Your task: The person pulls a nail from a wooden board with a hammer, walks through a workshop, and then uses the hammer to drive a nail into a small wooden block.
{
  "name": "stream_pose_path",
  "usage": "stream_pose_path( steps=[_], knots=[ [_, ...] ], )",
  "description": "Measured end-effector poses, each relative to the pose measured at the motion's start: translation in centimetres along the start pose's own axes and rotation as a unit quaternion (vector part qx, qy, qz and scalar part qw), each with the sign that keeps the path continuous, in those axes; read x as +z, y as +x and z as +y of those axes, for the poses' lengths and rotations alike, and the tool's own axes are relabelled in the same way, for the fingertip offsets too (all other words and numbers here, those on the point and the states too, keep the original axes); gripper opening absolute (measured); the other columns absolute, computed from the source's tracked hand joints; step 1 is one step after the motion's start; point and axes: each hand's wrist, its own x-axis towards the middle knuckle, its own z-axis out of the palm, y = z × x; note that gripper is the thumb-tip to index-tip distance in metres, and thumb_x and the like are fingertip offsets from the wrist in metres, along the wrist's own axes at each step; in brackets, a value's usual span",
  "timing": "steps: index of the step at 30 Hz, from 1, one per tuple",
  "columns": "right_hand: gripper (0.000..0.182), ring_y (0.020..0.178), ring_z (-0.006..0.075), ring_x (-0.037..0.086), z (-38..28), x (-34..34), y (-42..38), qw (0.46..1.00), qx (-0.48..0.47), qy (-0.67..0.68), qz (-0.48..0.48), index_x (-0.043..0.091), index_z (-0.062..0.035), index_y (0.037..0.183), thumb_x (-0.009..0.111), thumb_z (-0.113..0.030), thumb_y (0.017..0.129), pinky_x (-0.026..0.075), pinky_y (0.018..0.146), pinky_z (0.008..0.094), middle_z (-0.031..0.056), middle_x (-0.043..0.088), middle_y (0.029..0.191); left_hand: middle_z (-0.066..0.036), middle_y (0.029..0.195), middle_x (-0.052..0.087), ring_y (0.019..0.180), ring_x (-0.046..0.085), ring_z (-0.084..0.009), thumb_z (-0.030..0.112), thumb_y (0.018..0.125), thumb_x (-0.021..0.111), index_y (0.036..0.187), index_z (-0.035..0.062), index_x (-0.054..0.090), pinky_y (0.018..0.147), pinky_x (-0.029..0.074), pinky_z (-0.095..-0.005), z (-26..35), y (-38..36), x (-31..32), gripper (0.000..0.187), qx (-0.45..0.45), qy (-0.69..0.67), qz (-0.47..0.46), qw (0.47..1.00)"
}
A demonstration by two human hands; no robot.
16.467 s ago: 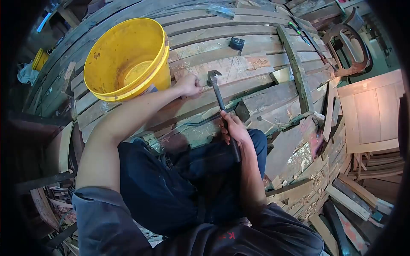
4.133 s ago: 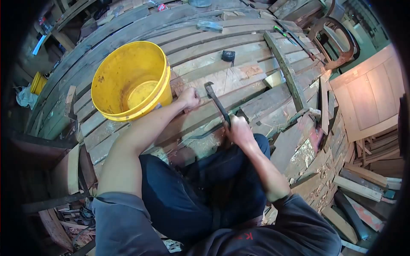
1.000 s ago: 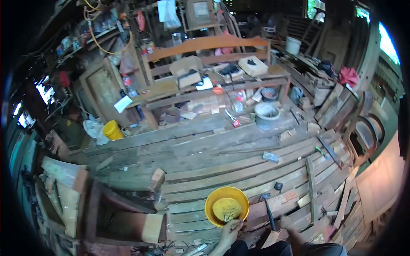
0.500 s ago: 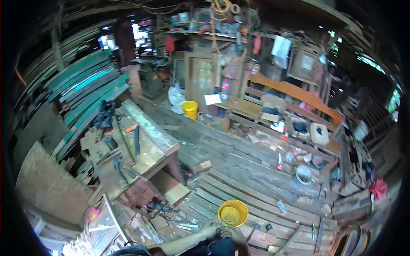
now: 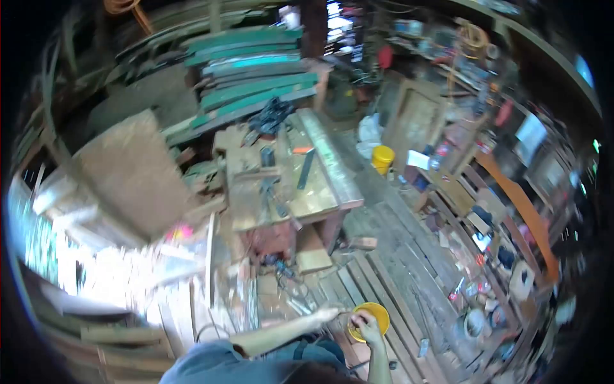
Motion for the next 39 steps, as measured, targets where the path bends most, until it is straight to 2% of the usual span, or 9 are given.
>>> stream_pose_path(
  steps=[4,6,10,14,16,24,26,36,39],
  knots=[
    [0.01,0.067,0.0105,0.056,1.1,-0.8,2.3,0.997,-0.04,0.028,-0.053,0.059,-0.0009,0.086,0.056,-0.008,0.093,0.046,0.062,0.0245,0.0037,0.06,0.075,-0.005,0.094,0.071,0.084,0.061,-0.012,0.027,0.09,0.063,0.101,0.0056,0.072,0.074,0.049,-0.0294,-2.3,0.9,-1.5,0.026,0.169,-0.074,-0.006,0.983],
    [0.011,0.067,0.014,0.058,0.0,-1.3,3.4,0.993,-0.02,0.052,-0.104,0.059,-0.001,0.086,0.054,-0.008,0.093,0.048,0.064,0.0269,0.005,0.059,0.075,-0.006,0.091,0.072,0.079,0.062,-0.0125,0.026,0.091,0.061,0.101,0.0024,0.072,0.071,0.048,-0.0286,2.5,-3.8,0.2,0.027,0.11,-0.013,0.081,0.99],
    [0.011,0.068,0.0176,0.058,-1.9,0.3,3.4,0.98,0.012,0.085,-0.177,0.057,0.0,0.088,0.052,-0.008,0.095,0.047,0.063,0.0288,0.0074,0.058,0.078,-0.01,0.089,0.073,0.08,0.063,-0.0137,0.023,0.093,0.058,0.096,-0.0029,0.071,0.071,0.049,-0.0279,0.0,-5.1,0.1,0.03,0.171,-0.069,0.119,0.976],
    [0.014,0.067,0.0174,0.058,-2.5,2.2,5.2,0.968,0.021,0.032,-0.25,0.057,-0.0004,0.087,0.054,-0.012,0.094,0.046,0.062,0.0287,0.0072,0.059,0.076,-0.01,0.096,0.072,0.089,0.064,-0.0143,0.021,0.094,0.051,0.103,-0.0031,0.07,0.078,0.047,-0.0282,-1.4,-7.5,-1.7,0.032,0.201,-0.053,0.147,0.967],
    [0.015,0.066,0.017,0.058,-2.7,3.8,5.6,0.963,0.04,0.024,-0.265,0.057,-0.0004,0.086,0.054,-0.013,0.094,0.046,0.062,0.0289,0.0071,0.059,0.074,-0.013,0.096,0.072,0.082,0.065,-0.0155,0.02,0.093,0.051,0.098,-0.0055,0.07,0.072,0.049,-0.0275,-2.7,-8.8,-2.0,0.032,0.227,-0.071,0.208,0.949],
    [0.01,0.066,0.0158,0.058,-4.3,12.4,7.2,0.928,0.055,0.016,-0.368,0.06,-0.0011,0.088,0.055,-0.009,0.093,0.048,0.061,0.0298,0.0064,0.06,0.078,-0.008,0.1,0.072,0.095,0.067,-0.0129,0.019,0.096,0.044,0.104,-0.0017,0.07,0.073,0.047,-0.0244,-4.9,-16.4,-5.8,0.034,0.26,-0.12,0.169,0.943],
    [0.009,0.066,0.0154,0.058,-4.9,15.9,7.9,0.921,0.059,0.018,-0.385,0.06,-0.0018,0.089,0.055,-0.009,0.092,0.048,0.061,0.0299,0.0063,0.061,0.08,-0.01,0.106,0.071,0.097,0.067,-0.0154,0.015,0.096,0.041,0.107,-0.002,0.069,0.082,0.047,-0.0254,-5.3,-17.4,-7.6,0.035,0.297,-0.139,0.158,0.931],
    [0.018,0.061,0.0129,0.058,-9.8,30.1,10.6,0.876,-0.002,-0.051,-0.48,0.059,-0.0043,0.083,0.048,-0.009,0.096,0.048,0.058,0.0248,0.0055,0.061,0.071,-0.01,0.094,0.072,0.088,0.068,-0.0152,0.017,0.098,0.042,0.102,-0.0026,0.07,0.079,0.049,-0.0281,-4.1,-23.9,-17.8,0.035,0.339,-0.052,0.23,0.911],
    [0.017,0.062,0.0116,0.057,-10.1,33.8,11.0,0.849,-0.034,-0.075,-0.521,0.059,-0.0028,0.085,0.049,-0.01,0.097,0.047,0.059,0.0249,0.0042,0.061,0.071,-0.01,0.096,0.071,0.088,0.068,-0.0163,0.018,0.096,0.044,0.103,-0.0027,0.069,0.083,0.048,-0.0283,-4.3,-27.2,-19.1,0.034,0.314,-0.028,0.311,0.897]
  ],
)
